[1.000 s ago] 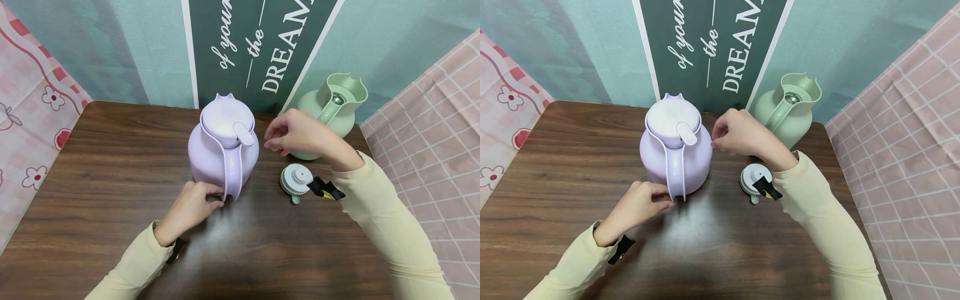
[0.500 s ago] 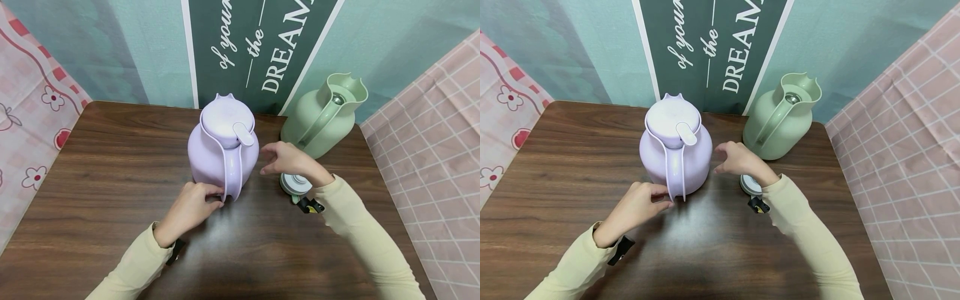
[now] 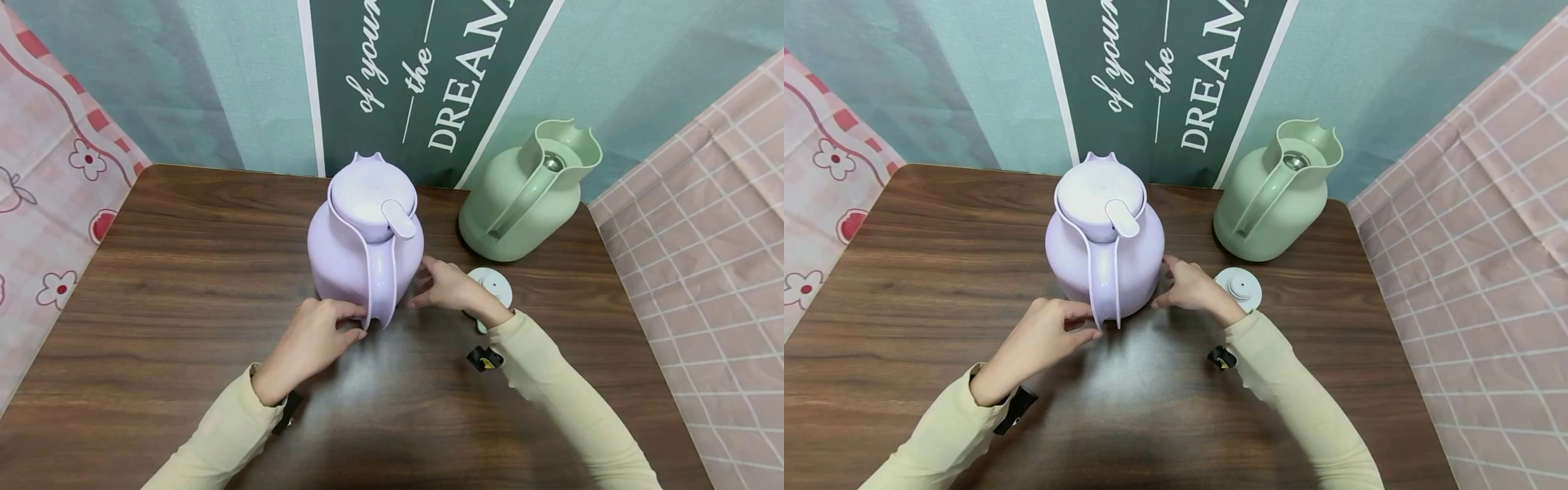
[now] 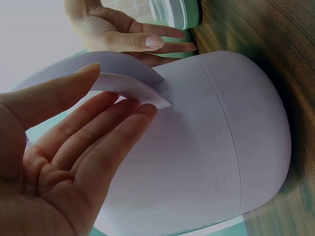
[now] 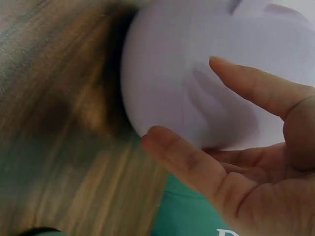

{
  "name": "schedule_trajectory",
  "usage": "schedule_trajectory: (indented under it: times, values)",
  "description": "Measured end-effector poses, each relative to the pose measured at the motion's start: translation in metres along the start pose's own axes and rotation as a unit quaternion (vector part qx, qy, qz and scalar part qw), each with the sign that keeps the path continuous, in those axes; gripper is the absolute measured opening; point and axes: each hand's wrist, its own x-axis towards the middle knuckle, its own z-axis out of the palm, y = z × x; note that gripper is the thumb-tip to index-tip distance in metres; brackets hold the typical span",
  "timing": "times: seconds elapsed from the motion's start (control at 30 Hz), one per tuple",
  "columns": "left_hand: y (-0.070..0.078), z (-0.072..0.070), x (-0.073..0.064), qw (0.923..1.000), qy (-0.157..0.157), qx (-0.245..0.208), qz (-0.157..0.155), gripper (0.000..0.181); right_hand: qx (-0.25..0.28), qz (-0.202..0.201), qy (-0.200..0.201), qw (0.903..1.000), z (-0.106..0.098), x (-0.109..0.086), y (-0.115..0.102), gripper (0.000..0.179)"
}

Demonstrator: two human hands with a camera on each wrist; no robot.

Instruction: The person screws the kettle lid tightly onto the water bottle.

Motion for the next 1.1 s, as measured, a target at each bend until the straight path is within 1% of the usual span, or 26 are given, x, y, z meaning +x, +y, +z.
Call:
schedule_trajectory:
  times: [0.23, 0.43, 0.57, 0.73, 0.97, 1.1]
  values:
    - [0.000, 0.003, -0.001, 0.9999, 0.013, 0.000, 0.005, 0.020, -0.009, -0.004, 0.016, 0.9998, 0.012, 0.005, 0.004, 0.061]
    - [0.000, 0.004, -0.001, 0.9998, 0.019, 0.002, 0.011, 0.020, -0.023, -0.010, 0.042, 0.9988, 0.018, 0.008, 0.006, 0.065]
    - [0.000, 0.004, 0.000, 0.9998, 0.017, 0.001, 0.011, 0.020, -0.032, -0.013, 0.054, 0.9980, 0.019, 0.009, 0.004, 0.060]
    - [0.001, 0.005, -0.001, 0.9997, 0.020, 0.004, 0.015, 0.017, -0.042, -0.010, 0.055, 0.9975, 0.019, 0.010, 0.002, 0.055]
    - [0.002, 0.006, 0.000, 0.9987, 0.034, 0.018, 0.035, 0.013, -0.049, 0.001, 0.056, 0.9972, 0.020, 0.011, 0.000, 0.050]
    - [0.003, 0.006, 0.000, 0.9986, 0.037, 0.017, 0.036, 0.012, -0.053, 0.004, 0.059, 0.9969, 0.020, 0.012, -0.001, 0.050]
